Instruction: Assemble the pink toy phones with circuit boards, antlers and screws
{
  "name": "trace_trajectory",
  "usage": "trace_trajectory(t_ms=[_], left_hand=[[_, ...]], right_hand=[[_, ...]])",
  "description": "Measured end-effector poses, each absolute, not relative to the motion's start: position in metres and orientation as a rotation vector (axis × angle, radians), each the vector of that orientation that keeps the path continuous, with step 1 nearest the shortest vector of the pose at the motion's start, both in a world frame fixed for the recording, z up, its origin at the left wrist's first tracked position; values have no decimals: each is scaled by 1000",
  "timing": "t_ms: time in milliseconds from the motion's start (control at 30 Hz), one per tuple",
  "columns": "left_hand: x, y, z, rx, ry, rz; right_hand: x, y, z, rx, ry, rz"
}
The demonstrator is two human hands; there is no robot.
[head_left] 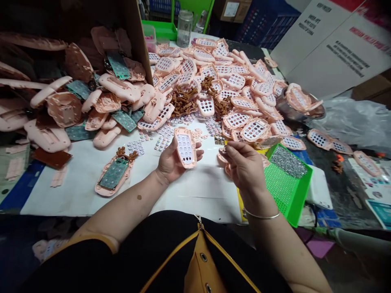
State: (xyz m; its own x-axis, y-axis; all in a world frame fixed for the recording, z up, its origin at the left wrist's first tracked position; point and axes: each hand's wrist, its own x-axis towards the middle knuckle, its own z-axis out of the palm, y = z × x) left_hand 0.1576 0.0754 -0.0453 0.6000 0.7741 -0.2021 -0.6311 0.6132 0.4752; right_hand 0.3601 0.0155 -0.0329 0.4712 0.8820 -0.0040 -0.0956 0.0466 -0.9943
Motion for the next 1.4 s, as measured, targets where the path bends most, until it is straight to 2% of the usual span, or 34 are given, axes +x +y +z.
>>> trace_trajectory(t_ms=[133,367,600,900,1300,1400], left_hand=[[158,74,-45,325,380,844],[158,71,-48,339,359,834],[157,67,-49,348,312,755],[157,65,-47,305,301,710],[154,65,-47,332,281,752],[153,65,-49,367,278,785]], right_hand=[[323,13,-42,-1252,-697,930],[308,8,-32,-1273,-967,921],[300,1,-16,-1520,-1568,430],[290,-1,-20,-1478,-1743,86],[298,-25,-38,-1326,-2139,-274],[295,-25,-33,-1323,-2141,-224]])
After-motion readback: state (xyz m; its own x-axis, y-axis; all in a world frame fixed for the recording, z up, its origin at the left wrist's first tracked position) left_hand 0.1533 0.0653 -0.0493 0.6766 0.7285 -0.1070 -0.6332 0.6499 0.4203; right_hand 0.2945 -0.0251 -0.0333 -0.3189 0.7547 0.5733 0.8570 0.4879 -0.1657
